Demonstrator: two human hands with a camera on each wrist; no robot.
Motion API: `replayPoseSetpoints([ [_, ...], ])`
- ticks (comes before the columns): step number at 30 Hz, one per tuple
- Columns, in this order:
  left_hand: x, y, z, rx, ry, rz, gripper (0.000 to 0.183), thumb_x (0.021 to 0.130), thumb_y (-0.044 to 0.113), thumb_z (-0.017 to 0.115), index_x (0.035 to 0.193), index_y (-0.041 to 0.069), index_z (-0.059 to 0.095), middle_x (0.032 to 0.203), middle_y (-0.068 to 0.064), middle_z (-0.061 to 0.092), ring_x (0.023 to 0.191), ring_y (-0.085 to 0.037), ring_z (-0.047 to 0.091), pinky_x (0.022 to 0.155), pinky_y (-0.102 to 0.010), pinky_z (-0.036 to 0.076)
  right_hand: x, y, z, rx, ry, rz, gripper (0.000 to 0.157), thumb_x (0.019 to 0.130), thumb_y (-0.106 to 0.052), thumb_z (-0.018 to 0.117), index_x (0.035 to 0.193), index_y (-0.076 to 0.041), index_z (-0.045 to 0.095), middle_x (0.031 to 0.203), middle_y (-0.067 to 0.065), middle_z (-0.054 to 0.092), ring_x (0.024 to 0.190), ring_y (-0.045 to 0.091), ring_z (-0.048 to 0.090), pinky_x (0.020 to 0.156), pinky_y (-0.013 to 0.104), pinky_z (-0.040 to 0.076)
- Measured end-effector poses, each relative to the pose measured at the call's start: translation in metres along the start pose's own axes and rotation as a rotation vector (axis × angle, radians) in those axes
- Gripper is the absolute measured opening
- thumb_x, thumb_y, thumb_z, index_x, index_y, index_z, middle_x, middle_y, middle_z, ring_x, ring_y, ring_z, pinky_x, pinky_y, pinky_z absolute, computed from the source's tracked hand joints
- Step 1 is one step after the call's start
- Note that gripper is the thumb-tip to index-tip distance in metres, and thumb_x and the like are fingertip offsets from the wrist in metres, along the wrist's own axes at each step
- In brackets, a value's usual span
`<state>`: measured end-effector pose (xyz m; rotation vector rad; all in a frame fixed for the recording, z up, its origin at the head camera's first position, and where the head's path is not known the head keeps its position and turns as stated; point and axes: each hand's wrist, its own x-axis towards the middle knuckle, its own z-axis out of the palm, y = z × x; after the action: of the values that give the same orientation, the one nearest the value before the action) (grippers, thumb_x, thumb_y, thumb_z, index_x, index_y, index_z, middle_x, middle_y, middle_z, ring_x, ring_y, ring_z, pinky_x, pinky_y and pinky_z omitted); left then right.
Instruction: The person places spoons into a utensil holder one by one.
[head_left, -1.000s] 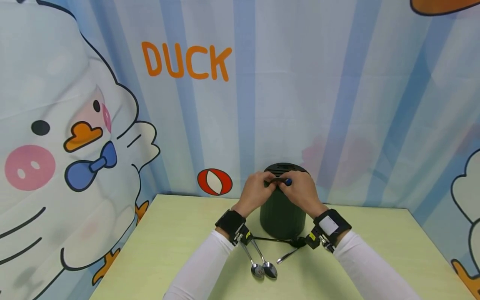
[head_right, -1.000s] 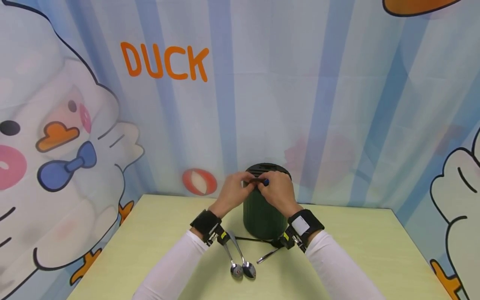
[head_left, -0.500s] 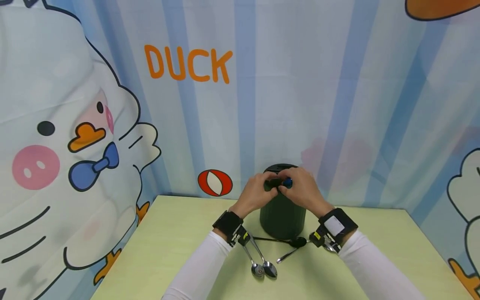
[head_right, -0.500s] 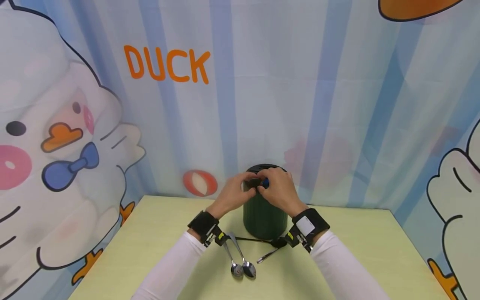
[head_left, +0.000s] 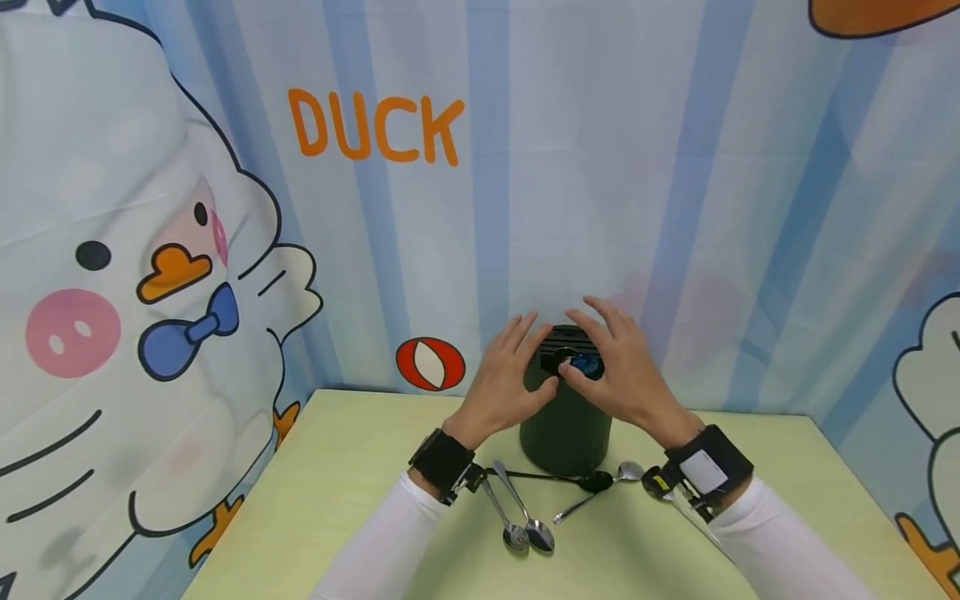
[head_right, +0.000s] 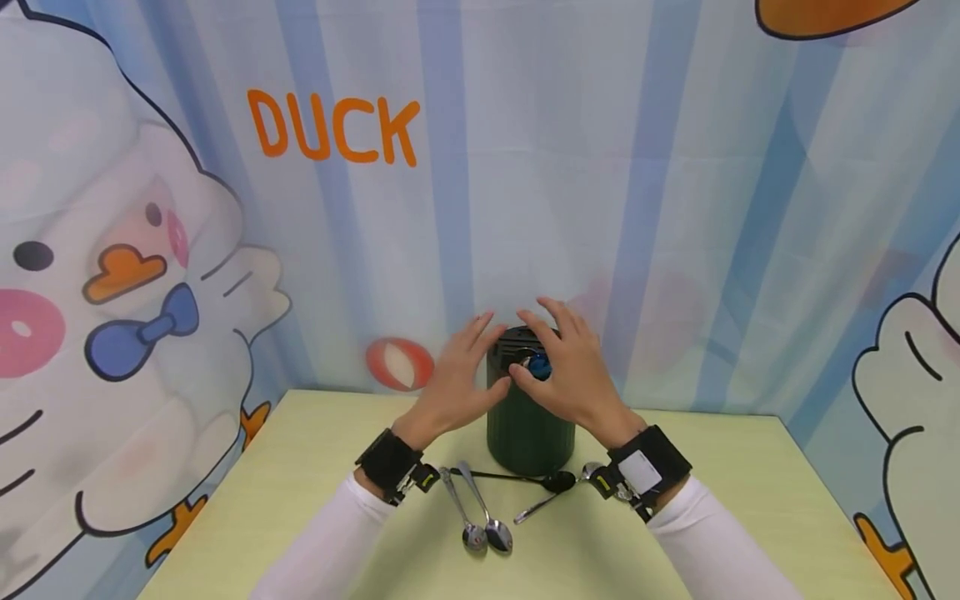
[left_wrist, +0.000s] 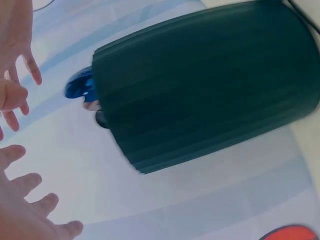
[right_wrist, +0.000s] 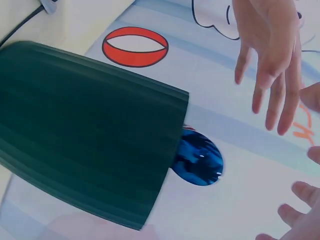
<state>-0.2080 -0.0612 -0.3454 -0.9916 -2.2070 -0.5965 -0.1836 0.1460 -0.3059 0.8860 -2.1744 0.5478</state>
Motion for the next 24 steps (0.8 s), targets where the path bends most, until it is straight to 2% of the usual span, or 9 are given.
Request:
replayPoseSetpoints([
  [5, -0.009, 0.009, -0.012, 0.143, -0.025, 0.034, 0.075, 0.089, 0.052, 0.05, 0.148, 0.025, 0.013, 0.153, -0.009, 0.007, 0.137, -0.032, 0.004, 0.108, -0.058, 0.01, -0.01, -0.009, -0.01, -0.047, 0.021, -0.026, 0.077, 0.081, -0.048, 0.062, 0.144, -0.02, 0.029, 0.151, 0.012, 0.015, 0.135, 0.036, 0.011, 0.1, 0.07, 0.017],
  [13, -0.032, 0.023, -0.031, 0.21, -0.068, 0.044, 0.084, 0.084, 0.064, 0.048, 0.148, 0.025, 0.01, 0.154, -0.009, 0.0, 0.136, -0.034, -0.005, 0.105, -0.064, 0.003, -0.029, -0.027, -0.014, -0.087, 0.024, -0.027, 0.089, 0.08, -0.067, 0.052, 0.147, -0.018, 0.021, 0.152, 0.016, 0.006, 0.135, 0.039, 0.001, 0.101, 0.071, 0.008],
  [19, -0.051, 0.028, -0.04, 0.205, -0.073, 0.05, 0.087, 0.082, 0.062, 0.053, 0.148, 0.023, 0.014, 0.154, -0.01, 0.002, 0.136, -0.035, -0.004, 0.104, -0.066, 0.003, -0.046, -0.041, -0.007, -0.062, -0.012, 0.005, 0.094, 0.078, -0.068, 0.055, 0.148, -0.017, 0.018, 0.153, 0.015, 0.001, 0.135, 0.039, -0.003, 0.1, 0.072, 0.009],
  [24, -0.068, 0.026, -0.042, 0.242, -0.101, 0.036, 0.092, 0.078, 0.063, 0.057, 0.148, 0.023, 0.013, 0.154, -0.009, 0.0, 0.136, -0.037, -0.004, 0.104, -0.066, 0.003, -0.057, -0.05, 0.006, -0.009, -0.03, 0.054, 0.098, 0.075, -0.063, 0.062, 0.148, -0.016, 0.017, 0.153, 0.014, 0.003, 0.135, 0.038, 0.0, 0.097, 0.074, 0.017],
])
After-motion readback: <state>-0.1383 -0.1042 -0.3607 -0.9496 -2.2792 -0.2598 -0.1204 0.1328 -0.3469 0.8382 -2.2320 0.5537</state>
